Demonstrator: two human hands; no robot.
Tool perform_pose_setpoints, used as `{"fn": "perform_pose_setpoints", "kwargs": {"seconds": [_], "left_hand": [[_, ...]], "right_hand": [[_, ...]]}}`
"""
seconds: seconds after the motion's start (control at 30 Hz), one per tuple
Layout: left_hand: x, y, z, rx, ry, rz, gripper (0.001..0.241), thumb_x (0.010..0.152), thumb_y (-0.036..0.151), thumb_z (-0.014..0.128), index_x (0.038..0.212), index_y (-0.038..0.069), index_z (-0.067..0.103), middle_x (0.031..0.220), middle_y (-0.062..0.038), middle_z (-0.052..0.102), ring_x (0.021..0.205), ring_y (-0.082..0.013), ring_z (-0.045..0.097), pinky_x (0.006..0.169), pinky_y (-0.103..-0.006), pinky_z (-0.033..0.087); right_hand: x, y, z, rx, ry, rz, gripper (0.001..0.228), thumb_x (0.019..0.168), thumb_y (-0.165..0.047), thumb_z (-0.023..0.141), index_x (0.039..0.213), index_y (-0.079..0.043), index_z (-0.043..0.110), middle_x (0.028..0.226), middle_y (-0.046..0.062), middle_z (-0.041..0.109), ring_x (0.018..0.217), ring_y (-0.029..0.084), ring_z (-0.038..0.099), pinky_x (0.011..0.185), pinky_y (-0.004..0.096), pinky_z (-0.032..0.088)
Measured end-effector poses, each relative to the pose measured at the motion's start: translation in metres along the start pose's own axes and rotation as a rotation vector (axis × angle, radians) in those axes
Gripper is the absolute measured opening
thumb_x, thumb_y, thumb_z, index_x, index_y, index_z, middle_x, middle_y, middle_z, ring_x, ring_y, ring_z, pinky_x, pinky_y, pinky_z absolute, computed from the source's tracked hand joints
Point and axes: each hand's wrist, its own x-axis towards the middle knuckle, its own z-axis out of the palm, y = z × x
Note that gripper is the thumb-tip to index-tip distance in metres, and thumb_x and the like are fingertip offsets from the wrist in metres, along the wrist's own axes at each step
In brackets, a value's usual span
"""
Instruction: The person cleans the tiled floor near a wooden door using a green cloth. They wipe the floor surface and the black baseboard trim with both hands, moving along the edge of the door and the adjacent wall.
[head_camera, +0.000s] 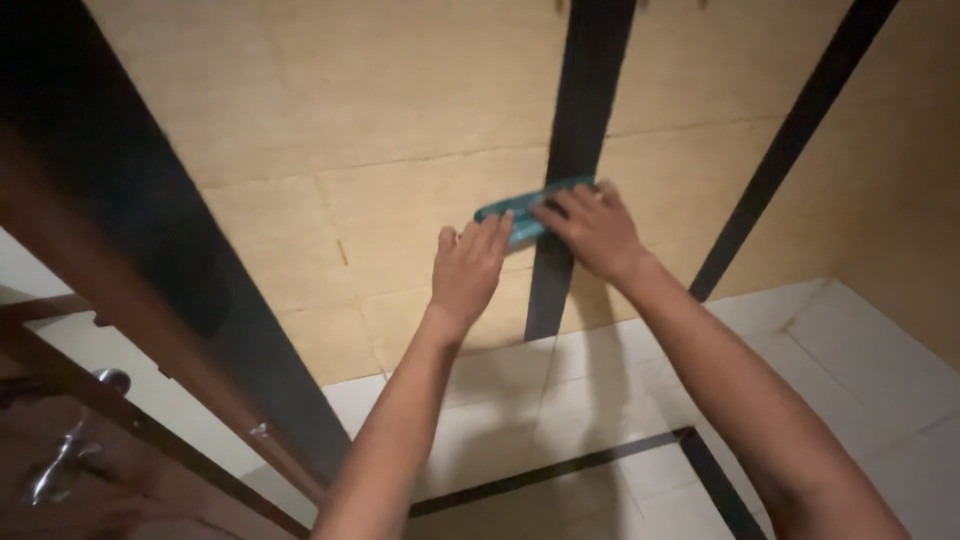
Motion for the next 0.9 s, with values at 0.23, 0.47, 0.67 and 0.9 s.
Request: {"fn": "perform_pose_setpoints", "kwargs": {"seconds": [0.23, 0.47, 0.67, 0.9], "left_hand": [[0.075, 0.024, -0.015, -0.01, 0.151, -0.067, 0.05, 0.088, 0.006, 0.063, 0.139, 0.01, 0.063, 0.123, -0.003, 0.065, 0.102, -0.0208, 0.061, 0.089, -0.0418, 0.041], [-0.007, 0.052, 0.024, -0.119, -0.024, -0.073, 0.056, 0.08, 0.007, 0.066, 0.136, 0.011, 0.064, 0.124, -0.006, 0.064, 0.106, -0.0224, 0.061, 0.089, -0.045, 0.04], [-0.068, 0.076, 0.071, -0.047, -0.202, -0.062, 0.051, 0.086, 0.013, 0.067, 0.137, 0.01, 0.062, 0.124, -0.008, 0.064, 0.105, -0.0229, 0.062, 0.09, -0.0471, 0.041], [0.046, 0.067, 0.009, 0.026, -0.013, -0.156, 0.054, 0.084, 0.006, 0.066, 0.137, 0.012, 0.062, 0.129, -0.008, 0.064, 0.109, -0.0233, 0.061, 0.09, -0.0467, 0.04]], "right_hand": [[0.017, 0.054, -0.013, 0.067, 0.21, 0.139, 0.047, 0.082, -0.007, 0.075, 0.124, -0.027, 0.073, 0.124, -0.002, 0.066, 0.116, 0.022, 0.06, 0.095, 0.045, 0.037], [-0.073, -0.005, 0.066, 0.312, 0.169, 0.264, 0.058, 0.067, -0.006, 0.077, 0.122, -0.026, 0.075, 0.12, 0.004, 0.068, 0.106, 0.027, 0.059, 0.088, 0.048, 0.038], [-0.118, -0.014, 0.096, 0.408, 0.079, 0.106, 0.055, 0.075, -0.002, 0.073, 0.126, -0.022, 0.074, 0.123, 0.006, 0.067, 0.107, 0.027, 0.059, 0.087, 0.048, 0.039], [-0.03, 0.046, 0.009, 0.443, 0.172, 0.201, 0.058, 0.069, -0.003, 0.074, 0.124, -0.022, 0.075, 0.123, 0.008, 0.065, 0.117, 0.029, 0.058, 0.09, 0.052, 0.037]]}}
